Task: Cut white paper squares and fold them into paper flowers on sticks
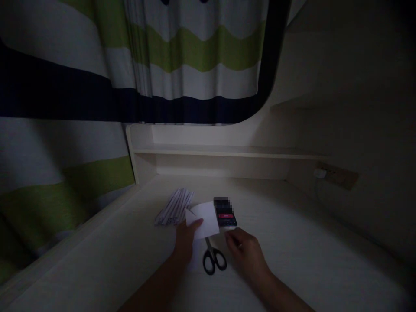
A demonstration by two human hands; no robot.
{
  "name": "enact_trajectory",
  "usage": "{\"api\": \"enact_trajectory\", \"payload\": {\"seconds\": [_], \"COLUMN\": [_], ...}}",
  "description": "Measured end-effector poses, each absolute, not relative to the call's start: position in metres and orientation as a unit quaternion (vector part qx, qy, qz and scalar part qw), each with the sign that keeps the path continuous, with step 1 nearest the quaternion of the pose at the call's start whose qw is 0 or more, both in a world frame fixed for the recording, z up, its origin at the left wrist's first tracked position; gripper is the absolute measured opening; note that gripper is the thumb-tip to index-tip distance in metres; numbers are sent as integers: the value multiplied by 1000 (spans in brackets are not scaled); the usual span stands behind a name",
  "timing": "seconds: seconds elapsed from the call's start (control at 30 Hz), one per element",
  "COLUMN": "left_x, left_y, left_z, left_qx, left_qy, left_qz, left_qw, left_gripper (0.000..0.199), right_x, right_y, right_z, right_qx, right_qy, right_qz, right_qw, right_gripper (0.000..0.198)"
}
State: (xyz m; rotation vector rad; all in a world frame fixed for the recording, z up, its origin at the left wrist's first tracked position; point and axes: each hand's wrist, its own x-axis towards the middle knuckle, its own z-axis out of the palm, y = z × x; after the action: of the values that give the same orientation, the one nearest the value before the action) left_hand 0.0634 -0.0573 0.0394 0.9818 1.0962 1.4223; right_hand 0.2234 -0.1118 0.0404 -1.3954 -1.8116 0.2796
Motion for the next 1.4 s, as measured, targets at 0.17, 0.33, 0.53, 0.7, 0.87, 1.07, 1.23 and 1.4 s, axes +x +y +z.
{"api": "enact_trajectory", "payload": {"seconds": [0.17, 0.33, 0.53, 0.7, 0.87, 1.07, 1.23, 1.4], "left_x": [78, 89, 96, 96, 94, 92, 90, 91], "left_y": [-71, -81, -87, -89, -90, -88, -88, -87], "left_z": [36, 33, 39, 41, 42, 41, 43, 43], "left_qx": [425, 422, 414, 414, 427, 444, 450, 444], "left_qy": [412, 396, 384, 354, 337, 339, 361, 364], "left_qz": [551, 507, 495, 504, 507, 508, 502, 504], "left_qw": [588, 639, 661, 670, 669, 656, 645, 645], "left_gripper": [34, 35, 33, 36, 35, 36, 36, 32], "right_x": [245, 237, 235, 238, 244, 251, 254, 257], "right_y": [-95, -90, -94, -104, -106, -102, -102, -102], "right_z": [41, 32, 26, 33, 33, 34, 38, 39], "right_qx": [-524, -477, -516, -457, -388, -380, -369, -352], "right_qy": [-600, -550, -573, -696, -768, -789, -826, -839], "right_qz": [263, 353, 264, 35, -106, -210, -209, -224], "right_qw": [545, 587, 580, 553, 497, 435, 372, 349], "right_gripper": [39, 31, 20, 12, 24, 25, 28, 29]}}
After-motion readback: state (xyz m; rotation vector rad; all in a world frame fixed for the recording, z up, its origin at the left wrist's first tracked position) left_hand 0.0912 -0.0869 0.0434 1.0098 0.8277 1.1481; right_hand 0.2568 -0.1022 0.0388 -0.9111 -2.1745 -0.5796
